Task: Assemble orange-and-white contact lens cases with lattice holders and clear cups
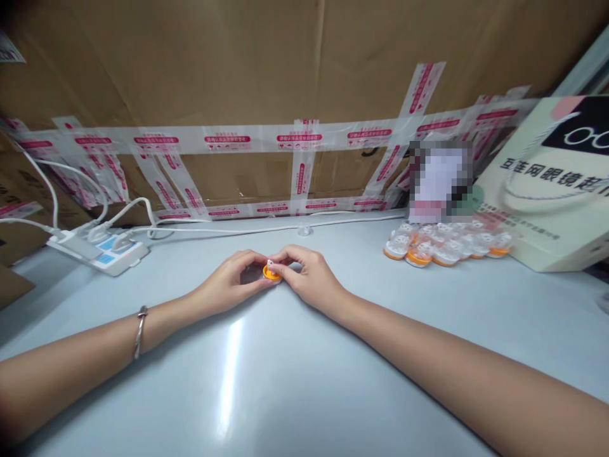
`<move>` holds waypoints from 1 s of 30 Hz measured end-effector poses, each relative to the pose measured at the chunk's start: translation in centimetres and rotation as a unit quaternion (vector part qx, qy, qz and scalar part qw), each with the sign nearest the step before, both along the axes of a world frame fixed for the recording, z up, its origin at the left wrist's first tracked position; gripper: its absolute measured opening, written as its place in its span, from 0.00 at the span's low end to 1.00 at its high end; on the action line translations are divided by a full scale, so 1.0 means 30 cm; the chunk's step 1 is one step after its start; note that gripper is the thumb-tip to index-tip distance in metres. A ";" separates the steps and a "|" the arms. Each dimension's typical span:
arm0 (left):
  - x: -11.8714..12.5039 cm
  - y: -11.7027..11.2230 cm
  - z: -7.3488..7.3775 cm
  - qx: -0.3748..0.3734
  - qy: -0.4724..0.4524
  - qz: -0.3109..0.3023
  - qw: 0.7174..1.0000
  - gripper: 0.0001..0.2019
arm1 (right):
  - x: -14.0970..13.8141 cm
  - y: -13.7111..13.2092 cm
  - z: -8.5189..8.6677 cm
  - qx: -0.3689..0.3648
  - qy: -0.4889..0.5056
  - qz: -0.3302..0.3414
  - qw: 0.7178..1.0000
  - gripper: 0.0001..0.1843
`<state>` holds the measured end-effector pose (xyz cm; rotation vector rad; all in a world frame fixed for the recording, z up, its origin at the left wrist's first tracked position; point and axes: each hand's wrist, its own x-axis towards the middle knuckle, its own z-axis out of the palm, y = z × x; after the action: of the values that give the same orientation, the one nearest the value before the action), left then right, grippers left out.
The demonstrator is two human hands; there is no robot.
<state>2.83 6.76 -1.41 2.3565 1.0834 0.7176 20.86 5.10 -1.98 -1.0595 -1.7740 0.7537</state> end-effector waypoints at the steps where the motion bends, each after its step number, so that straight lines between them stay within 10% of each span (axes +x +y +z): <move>1: 0.000 0.001 -0.001 0.002 0.002 0.001 1.000 0.14 | -0.001 0.000 -0.002 0.003 0.000 -0.001 1.000 0.05; 19: 0.004 0.011 0.000 -0.019 -0.007 0.019 1.000 0.15 | -0.009 -0.007 0.001 0.039 -0.021 -0.043 0.998 0.07; 30: -0.004 0.014 -0.005 -0.024 -0.026 0.030 0.999 0.13 | 0.156 0.251 0.008 0.094 -0.111 -0.179 0.973 0.21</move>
<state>2.71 7.20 -1.55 2.2611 1.1416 0.7614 25.53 12.63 -1.76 -1.3253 -1.7301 0.2481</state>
